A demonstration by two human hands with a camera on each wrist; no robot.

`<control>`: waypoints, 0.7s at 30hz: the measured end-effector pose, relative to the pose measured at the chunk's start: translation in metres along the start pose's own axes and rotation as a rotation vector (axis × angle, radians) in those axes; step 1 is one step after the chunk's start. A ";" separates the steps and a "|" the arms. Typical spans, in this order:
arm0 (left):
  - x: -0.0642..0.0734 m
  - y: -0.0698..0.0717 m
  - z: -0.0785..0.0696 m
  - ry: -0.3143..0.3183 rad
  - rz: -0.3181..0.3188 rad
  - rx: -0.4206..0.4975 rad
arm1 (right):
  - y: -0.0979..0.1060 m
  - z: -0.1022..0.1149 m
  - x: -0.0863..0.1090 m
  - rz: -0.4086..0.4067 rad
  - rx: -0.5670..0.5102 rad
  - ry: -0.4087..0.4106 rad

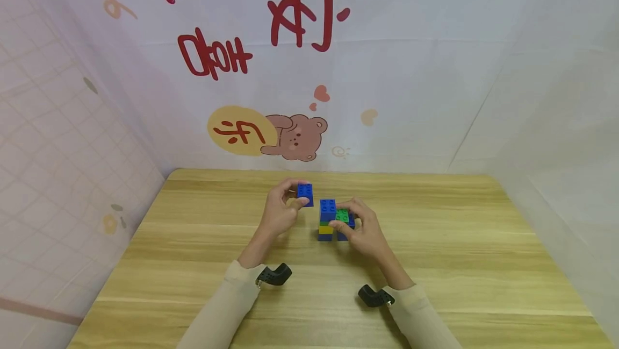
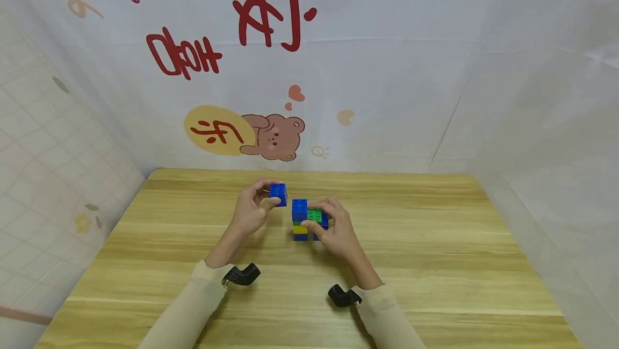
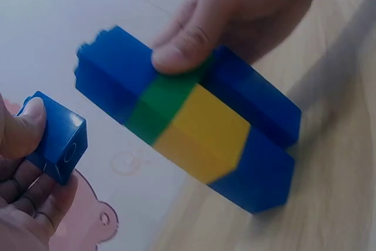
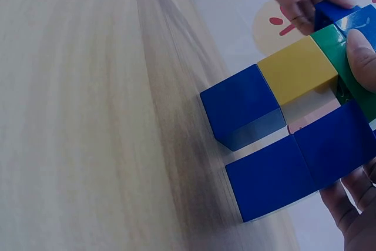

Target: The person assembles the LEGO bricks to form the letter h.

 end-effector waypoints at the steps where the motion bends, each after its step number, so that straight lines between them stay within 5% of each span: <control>1: 0.000 0.001 -0.003 -0.005 0.000 -0.001 | -0.001 0.000 0.000 0.000 0.000 0.000; 14: -0.001 -0.006 -0.038 -0.136 0.033 0.028 | -0.003 0.000 0.002 -0.004 0.005 -0.006; 21: 0.001 -0.018 -0.047 -0.136 0.075 0.047 | -0.004 0.001 0.004 -0.006 0.002 0.005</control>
Point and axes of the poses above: each hand's wrist, its own x-axis away from the middle knuckle, its own y-axis out of the back of the hand, z = x × y, the point moved 9 cm from there along -x, towards the middle knuckle, and after that the axes turned 8 degrees about -x, right-handed, at the moved point
